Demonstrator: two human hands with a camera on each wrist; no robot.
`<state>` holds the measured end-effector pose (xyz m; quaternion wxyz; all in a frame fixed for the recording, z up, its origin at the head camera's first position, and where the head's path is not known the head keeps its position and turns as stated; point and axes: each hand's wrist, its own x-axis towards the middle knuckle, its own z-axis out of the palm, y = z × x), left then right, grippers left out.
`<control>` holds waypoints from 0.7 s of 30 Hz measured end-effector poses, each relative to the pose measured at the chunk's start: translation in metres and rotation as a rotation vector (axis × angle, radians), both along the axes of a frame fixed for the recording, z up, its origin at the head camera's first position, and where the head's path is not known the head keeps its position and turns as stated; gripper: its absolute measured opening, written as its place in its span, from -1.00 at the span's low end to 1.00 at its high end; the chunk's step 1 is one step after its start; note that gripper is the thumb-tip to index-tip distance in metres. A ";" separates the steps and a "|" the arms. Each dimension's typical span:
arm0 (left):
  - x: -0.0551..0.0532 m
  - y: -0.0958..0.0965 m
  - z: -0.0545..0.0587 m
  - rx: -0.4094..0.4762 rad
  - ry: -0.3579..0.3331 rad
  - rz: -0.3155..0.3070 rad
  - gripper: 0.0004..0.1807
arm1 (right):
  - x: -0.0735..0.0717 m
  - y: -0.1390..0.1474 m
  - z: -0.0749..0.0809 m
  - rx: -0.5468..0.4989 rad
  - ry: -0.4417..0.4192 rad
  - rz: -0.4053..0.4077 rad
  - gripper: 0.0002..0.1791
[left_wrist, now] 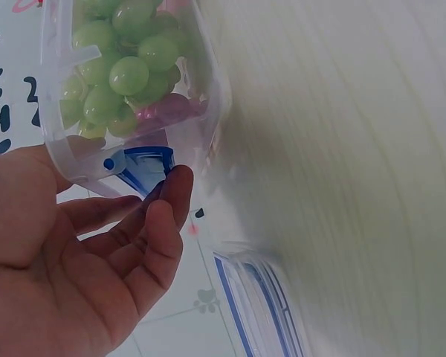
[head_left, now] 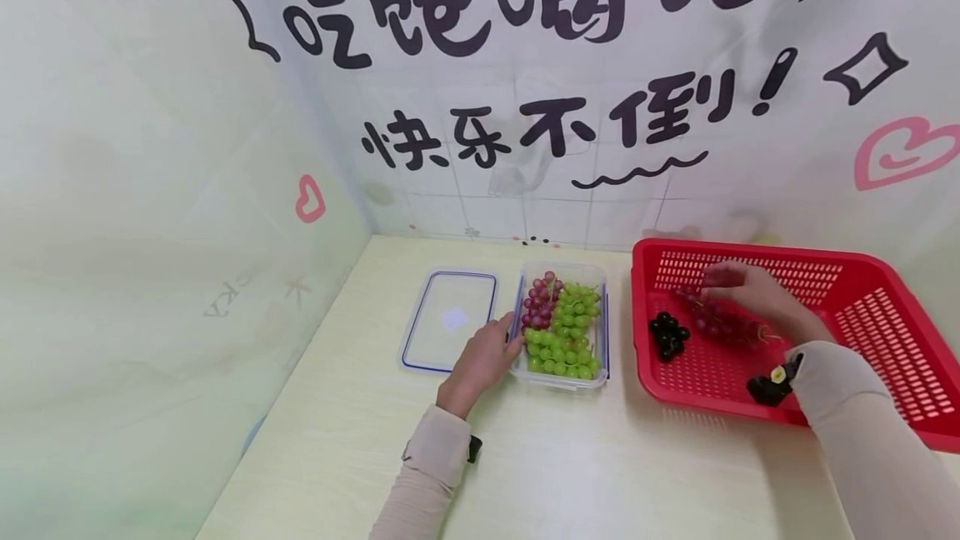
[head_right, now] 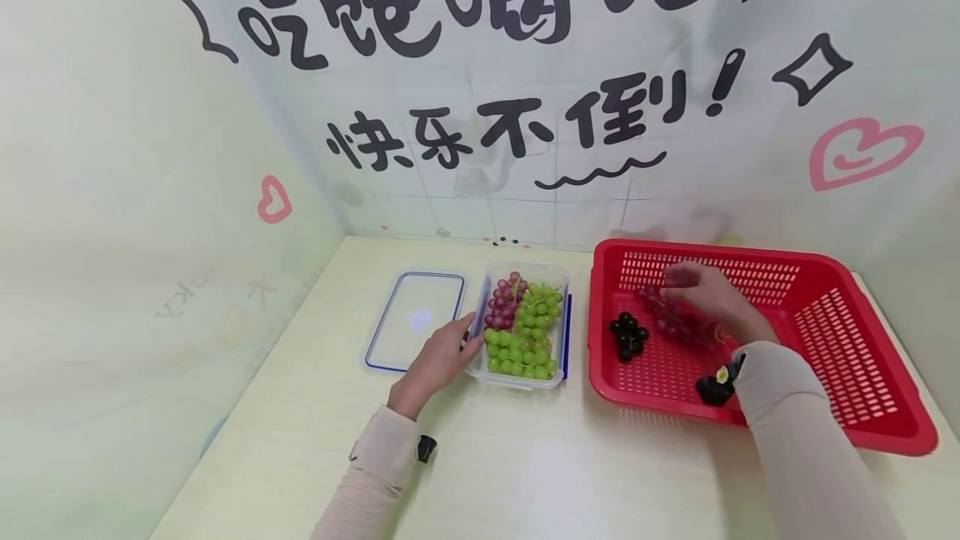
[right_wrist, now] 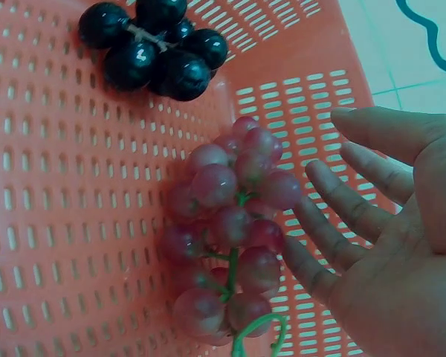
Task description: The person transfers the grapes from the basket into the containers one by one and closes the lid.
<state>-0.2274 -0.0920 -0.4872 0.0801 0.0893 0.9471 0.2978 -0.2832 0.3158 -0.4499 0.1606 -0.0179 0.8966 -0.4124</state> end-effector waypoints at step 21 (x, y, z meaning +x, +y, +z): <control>0.001 -0.001 0.000 0.008 0.015 -0.012 -0.42 | -0.004 0.012 -0.016 0.002 -0.096 0.039 -0.18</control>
